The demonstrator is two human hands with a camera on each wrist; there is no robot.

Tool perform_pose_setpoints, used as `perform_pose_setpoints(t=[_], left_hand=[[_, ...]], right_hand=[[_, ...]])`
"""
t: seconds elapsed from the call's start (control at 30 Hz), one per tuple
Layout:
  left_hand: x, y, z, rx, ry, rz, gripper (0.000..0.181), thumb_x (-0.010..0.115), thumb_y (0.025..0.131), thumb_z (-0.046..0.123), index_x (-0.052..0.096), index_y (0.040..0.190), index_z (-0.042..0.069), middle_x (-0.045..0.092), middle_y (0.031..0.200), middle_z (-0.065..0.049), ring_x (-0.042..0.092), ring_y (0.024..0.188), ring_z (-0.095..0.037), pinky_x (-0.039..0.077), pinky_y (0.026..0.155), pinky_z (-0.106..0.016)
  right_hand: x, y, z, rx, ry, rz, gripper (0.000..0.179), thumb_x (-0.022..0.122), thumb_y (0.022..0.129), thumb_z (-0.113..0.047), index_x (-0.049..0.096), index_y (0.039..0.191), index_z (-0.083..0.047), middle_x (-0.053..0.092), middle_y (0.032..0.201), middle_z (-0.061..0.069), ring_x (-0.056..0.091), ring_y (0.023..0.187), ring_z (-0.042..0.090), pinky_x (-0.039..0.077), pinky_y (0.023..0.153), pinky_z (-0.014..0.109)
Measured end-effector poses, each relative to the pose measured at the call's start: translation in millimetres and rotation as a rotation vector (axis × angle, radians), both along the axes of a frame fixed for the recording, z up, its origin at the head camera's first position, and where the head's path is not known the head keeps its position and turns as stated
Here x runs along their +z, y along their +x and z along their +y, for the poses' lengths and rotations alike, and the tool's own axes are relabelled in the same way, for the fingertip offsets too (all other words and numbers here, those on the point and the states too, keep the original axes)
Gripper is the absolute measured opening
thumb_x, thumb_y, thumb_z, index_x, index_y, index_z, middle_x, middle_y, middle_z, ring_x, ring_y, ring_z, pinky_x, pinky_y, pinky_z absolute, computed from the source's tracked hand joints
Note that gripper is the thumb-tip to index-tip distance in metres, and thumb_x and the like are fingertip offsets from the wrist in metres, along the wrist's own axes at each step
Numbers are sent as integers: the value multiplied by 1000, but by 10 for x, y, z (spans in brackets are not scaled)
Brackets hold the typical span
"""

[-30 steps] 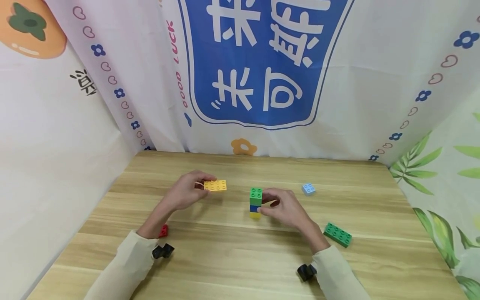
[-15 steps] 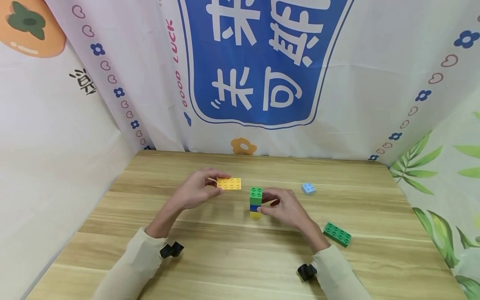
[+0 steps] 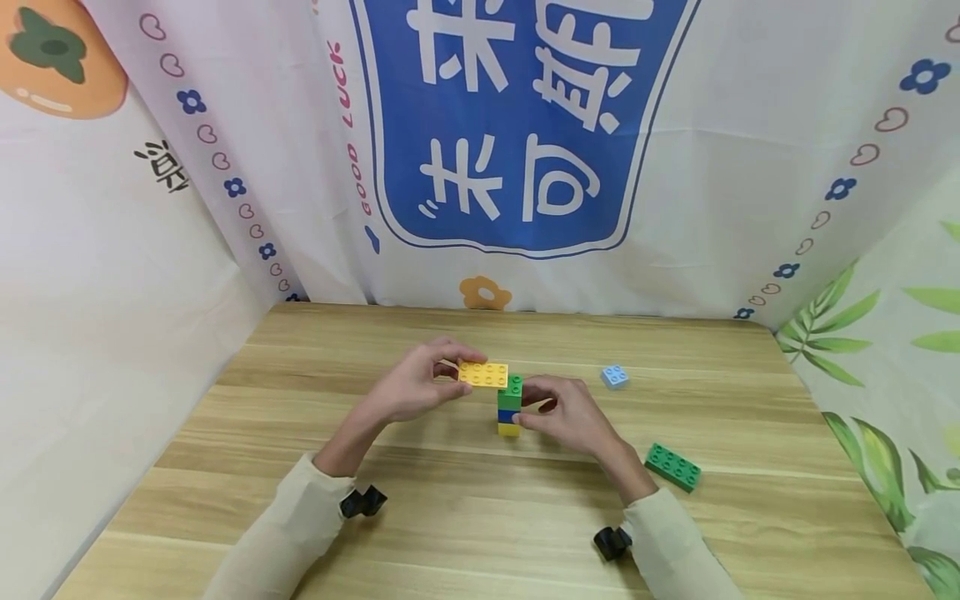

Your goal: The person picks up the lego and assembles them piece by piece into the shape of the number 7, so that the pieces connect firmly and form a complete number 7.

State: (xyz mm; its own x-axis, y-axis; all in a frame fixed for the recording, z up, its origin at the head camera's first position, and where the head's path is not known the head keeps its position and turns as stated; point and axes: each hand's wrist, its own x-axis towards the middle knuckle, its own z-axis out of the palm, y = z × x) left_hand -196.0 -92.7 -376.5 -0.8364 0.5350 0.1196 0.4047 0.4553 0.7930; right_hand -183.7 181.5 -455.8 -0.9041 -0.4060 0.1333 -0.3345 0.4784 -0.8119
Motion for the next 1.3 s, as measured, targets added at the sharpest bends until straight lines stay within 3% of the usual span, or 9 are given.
perform_pose_setpoints(t=[0.57, 0.93, 1.3], left_hand=[[-55, -13, 138, 16, -34, -17, 35, 78, 96, 1, 76, 130, 9, 69, 128, -9, 63, 108, -21, 61, 97, -33], [-85, -52, 173, -19, -49, -4, 35, 79, 95, 4, 77, 130, 10, 68, 123, -9, 61, 102, -18, 60, 91, -28], [-102, -68, 168, -17, -48, 1, 35, 80, 94, 6, 78, 129, 12, 68, 120, -8, 59, 97, -18, 57, 84, -26]], right_hand=[[8, -9, 4, -10, 23, -28, 42, 84, 95, -26, 74, 133, -12, 79, 122, 7, 76, 109, 24, 65, 90, 39], [27, -23, 7, -3, 20, -32, 42, 84, 95, -25, 73, 134, -12, 79, 124, 8, 76, 109, 24, 65, 89, 37], [26, -21, 0, -1, 16, -48, 43, 85, 95, -26, 73, 134, -12, 78, 125, 8, 76, 109, 24, 65, 89, 35]])
